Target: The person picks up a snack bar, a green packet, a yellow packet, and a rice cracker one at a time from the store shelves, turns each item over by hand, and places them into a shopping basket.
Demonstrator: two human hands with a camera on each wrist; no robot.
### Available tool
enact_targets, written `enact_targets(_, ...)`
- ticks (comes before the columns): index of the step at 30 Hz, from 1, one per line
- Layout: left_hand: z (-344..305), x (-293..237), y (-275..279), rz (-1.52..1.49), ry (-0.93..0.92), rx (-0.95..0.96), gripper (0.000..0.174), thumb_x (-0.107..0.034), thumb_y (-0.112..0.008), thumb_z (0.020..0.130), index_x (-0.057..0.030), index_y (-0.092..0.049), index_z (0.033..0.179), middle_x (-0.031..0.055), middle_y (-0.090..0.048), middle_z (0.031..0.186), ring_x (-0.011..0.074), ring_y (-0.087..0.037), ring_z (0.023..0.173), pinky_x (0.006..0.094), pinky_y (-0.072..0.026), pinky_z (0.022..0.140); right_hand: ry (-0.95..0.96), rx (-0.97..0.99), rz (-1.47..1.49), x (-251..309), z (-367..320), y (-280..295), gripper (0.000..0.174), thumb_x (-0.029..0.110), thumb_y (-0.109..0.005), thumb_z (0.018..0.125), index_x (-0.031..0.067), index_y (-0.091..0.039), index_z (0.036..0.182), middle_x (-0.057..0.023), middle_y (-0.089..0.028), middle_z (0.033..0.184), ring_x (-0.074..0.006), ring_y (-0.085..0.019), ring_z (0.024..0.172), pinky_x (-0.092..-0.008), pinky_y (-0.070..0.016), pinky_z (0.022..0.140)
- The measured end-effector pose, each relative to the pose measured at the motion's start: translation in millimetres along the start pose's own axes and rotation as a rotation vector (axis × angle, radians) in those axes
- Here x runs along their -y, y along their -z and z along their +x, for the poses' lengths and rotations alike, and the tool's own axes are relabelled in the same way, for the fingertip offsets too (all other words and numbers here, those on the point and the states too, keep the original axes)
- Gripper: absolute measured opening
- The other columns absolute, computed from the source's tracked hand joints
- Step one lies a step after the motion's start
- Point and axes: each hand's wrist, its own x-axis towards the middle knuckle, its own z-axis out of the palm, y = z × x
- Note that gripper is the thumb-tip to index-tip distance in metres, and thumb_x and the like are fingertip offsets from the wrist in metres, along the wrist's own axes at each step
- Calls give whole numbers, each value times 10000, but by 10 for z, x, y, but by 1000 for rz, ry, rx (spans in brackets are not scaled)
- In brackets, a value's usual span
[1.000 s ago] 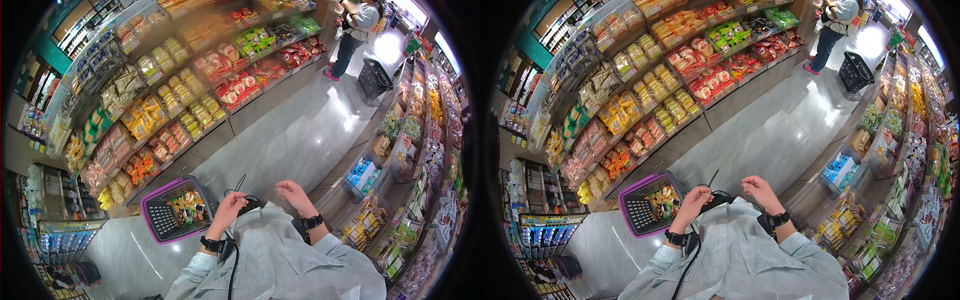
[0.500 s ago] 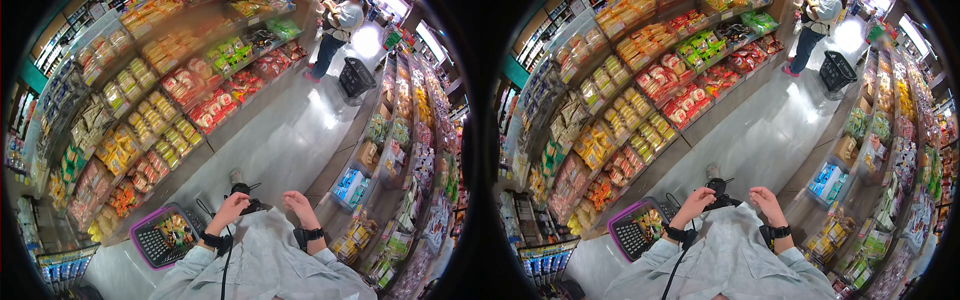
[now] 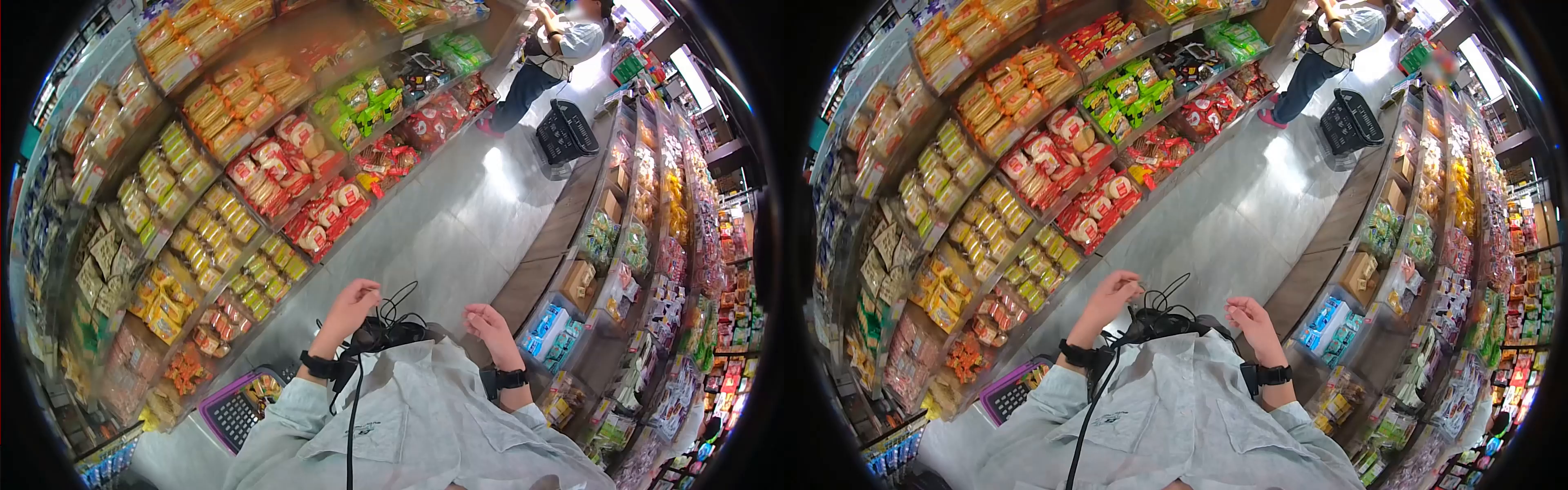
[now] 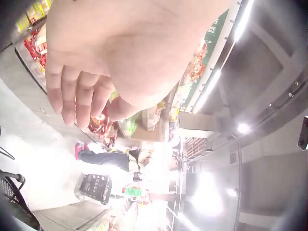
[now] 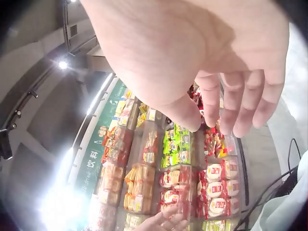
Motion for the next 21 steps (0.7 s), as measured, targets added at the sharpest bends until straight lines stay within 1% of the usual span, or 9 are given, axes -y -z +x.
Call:
enact_targets(1, 63, -24, 80, -7, 19, -32, 237, -137, -595, 974, -6, -601, 1171, 63, -676, 970, 147, -654, 930, 279, -517, 840, -11, -16, 1, 61, 49, -18, 243, 158, -581, 997, 40, -605, 1208, -48, -675, 1108, -121, -620, 958, -279, -490, 846)
enact_targets(5, 180, -89, 216, -20, 91, -147, 234, -132, -582, 983, 7, -598, 1171, 72, -684, 962, 146, -658, 932, 283, -520, 841, -63, 54, -15, 132, 355, 54, 250, 167, -590, 998, 37, -603, 1211, -48, -673, 1114, -118, -618, 968, -269, -489, 851)
enact_targets(9, 289, -114, 135, 20, 148, -207, 242, -134, -580, 984, 20, -592, 1169, 78, -693, 968, 136, -654, 913, 279, -514, 825, -107, 136, -27, 364, 737, 140, 256, 161, -600, 994, 36, -600, 1218, -37, -670, 1105, -110, -611, 967, -254, -488, 854)
enact_targets(10, 342, -117, 92, 33, 153, -222, 244, -150, -576, 988, 5, -595, 1175, 78, -696, 983, 140, -656, 917, 284, -513, 827, -112, 152, -28, 412, 865, 194, 257, 158, -602, 993, 36, -599, 1219, -34, -670, 1103, -108, -609, 967, -250, -487, 855)
enact_targets(12, 444, -105, -56, 57, 169, -255, 249, -181, -567, 996, -24, -601, 1186, 76, -701, 1014, 148, -658, 923, 295, -512, 832, -75, 217, -36, 495, 1143, 316, 260, 180, -598, 996, 39, -599, 1214, -36, -666, 1126, -112, -608, 991, -270, -488, 885)
enact_targets(14, 581, -101, -270, 57, 145, -306, 249, -179, -563, 999, -24, -601, 1189, 78, -701, 1022, 150, -657, 932, 295, -512, 837, -42, 281, -51, 590, 1459, 534, 259, 189, -594, 997, 39, -598, 1208, -36, -663, 1130, -115, -608, 1009, -284, -489, 904)
enact_targets(16, 687, -303, -466, 61, 147, -346, 249, -177, -558, 1001, -25, -601, 1194, 80, -700, 1029, 151, -656, 940, 295, -511, 843, -9, 329, -49, 657, 1773, 698, 251, 187, -590, 997, 37, -598, 1199, -34, -661, 1115, -115, -609, 1020, -290, -492, 909)
enact_targets(19, 875, -561, -786, 58, 155, -388, 249, -175, -553, 1005, -31, -600, 1203, 80, -698, 1034, 151, -654, 949, 293, -508, 851, 40, 342, -83, 868, 2157, 945, 238, 183, -585, 999, 44, -599, 1191, -29, -658, 1088, -107, -610, 1002, -290, -494, 914)
enact_targets(21, 943, -632, -930, 87, 147, -404, 250, -176, -551, 1007, -33, -601, 1206, 80, -697, 1037, 150, -653, 953, 292, -506, 854, 41, 320, -68, 1048, 2319, 1075, 243, 168, -599, 982, 36, -606, 1185, -16, -654, 1019, -95, -604, 937, -258, -490, 856)
